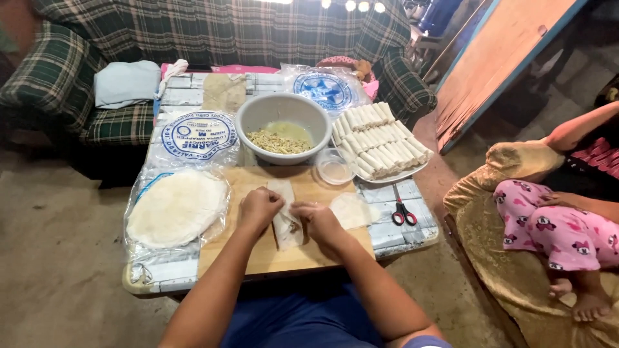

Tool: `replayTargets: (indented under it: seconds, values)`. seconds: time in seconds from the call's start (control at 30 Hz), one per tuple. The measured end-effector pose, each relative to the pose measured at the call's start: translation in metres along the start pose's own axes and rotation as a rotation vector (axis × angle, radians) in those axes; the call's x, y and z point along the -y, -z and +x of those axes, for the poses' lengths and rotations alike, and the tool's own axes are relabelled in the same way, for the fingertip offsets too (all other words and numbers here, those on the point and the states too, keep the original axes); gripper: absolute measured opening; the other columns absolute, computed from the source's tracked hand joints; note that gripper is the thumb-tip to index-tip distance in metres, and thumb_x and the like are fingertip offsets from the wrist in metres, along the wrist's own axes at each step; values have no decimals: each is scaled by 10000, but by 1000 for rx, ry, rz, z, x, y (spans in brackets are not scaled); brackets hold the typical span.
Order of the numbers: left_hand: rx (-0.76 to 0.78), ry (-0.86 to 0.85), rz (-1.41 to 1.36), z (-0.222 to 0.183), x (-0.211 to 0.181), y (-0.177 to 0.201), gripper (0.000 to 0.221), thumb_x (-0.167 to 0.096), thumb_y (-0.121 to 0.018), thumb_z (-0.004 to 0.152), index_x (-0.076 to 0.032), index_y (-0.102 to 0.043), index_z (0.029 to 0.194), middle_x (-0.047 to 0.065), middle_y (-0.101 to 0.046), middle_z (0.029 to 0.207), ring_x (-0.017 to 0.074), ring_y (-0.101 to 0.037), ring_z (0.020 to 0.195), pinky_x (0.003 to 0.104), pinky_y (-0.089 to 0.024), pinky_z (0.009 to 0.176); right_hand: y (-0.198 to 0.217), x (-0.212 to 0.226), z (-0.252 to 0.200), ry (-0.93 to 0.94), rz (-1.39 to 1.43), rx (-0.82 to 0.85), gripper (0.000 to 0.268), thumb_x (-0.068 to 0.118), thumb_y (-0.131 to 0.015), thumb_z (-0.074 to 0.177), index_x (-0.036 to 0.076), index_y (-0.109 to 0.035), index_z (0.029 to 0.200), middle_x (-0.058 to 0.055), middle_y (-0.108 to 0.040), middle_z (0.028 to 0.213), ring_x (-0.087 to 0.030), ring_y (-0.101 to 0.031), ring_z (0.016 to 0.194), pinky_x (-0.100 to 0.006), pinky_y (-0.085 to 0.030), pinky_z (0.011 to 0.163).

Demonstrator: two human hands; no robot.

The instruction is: Assembling spring rolls by placing filling on wrappers and rolling them up manually.

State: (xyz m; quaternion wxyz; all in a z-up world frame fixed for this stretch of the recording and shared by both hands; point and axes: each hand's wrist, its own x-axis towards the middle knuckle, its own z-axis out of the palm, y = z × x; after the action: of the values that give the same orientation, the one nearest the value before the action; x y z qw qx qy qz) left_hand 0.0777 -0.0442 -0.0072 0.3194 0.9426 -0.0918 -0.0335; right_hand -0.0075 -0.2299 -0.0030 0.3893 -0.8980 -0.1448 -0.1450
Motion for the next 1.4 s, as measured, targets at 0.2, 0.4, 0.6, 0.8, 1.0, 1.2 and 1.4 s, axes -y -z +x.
replayTargets:
  seconds: [0.2, 0.4, 0.6, 0.8, 1.0, 1.2, 1.4]
  values:
    - [-66, -152, -340, -31, -9, 29, 500, -219, -801, 820, -205, -680, 1304, 131, -731, 1132, 341, -694, 1131, 460, -557, 940, 21, 1, -1, 212, -5, 237, 454, -141, -653, 792, 63, -769, 1182, -165, -739, 1244, -420, -629, 1226, -477, -533, 1029]
    - [-46, -546, -105, -61, 12, 35, 262, -82, -647, 914, -181, -753, 1132, 81, -770, 999, 324, -691, 1078, 418, -567, 915, 29, 20, 1, 133, 113, 210, 307, -33, -710, 831, 46, -778, 1119, -187, -757, 1178, -441, -648, 1197, -512, -523, 1027]
    - [56, -341, 7, -81, 11, 46, 690, -395, -802, 736, -331, -566, 1382, -79, -760, 1150, 200, -582, 1275, 404, -472, 1056, 20, 16, 16, -182, 54, 138, 276, 197, -668, 952, 236, -718, 1221, -108, -736, 1133, -315, -691, 1136, -430, -556, 988]
    - [-47, -104, -88, -58, 7, 21, 341, -540, -660, 923, -238, -706, 1076, 59, -770, 880, 292, -687, 1034, 457, -532, 895, -13, -18, 48, -345, -37, 191, 271, 240, -628, 974, 174, -650, 1236, -196, -659, 1108, -407, -686, 1108, -475, -571, 941]
    - [-172, 65, 59, -37, 6, 3, 354, -479, -570, 913, -194, -778, 939, 107, -701, 962, 374, -728, 926, 506, -584, 819, -60, -70, 63, -293, -410, 116, 189, 299, -700, 879, 201, -744, 1034, -61, -661, 894, -311, -669, 992, -459, -599, 837]
    - [-209, -76, -106, -22, 11, -13, 238, -263, -713, 868, -280, -715, 1105, 11, -636, 1059, 327, -718, 1018, 453, -603, 861, -42, -38, 54, -126, -182, -57, 371, 101, -753, 775, 198, -646, 1117, -90, -653, 912, -359, -666, 997, -449, -571, 866]
    - [-209, -461, 244, -32, 11, 4, 164, -272, -696, 853, -324, -783, 982, -52, -730, 922, 196, -731, 957, 315, -606, 799, -32, -29, 26, 236, -376, 18, 140, 64, -696, 827, 168, -707, 921, -24, -680, 945, -245, -658, 971, -295, -575, 813]
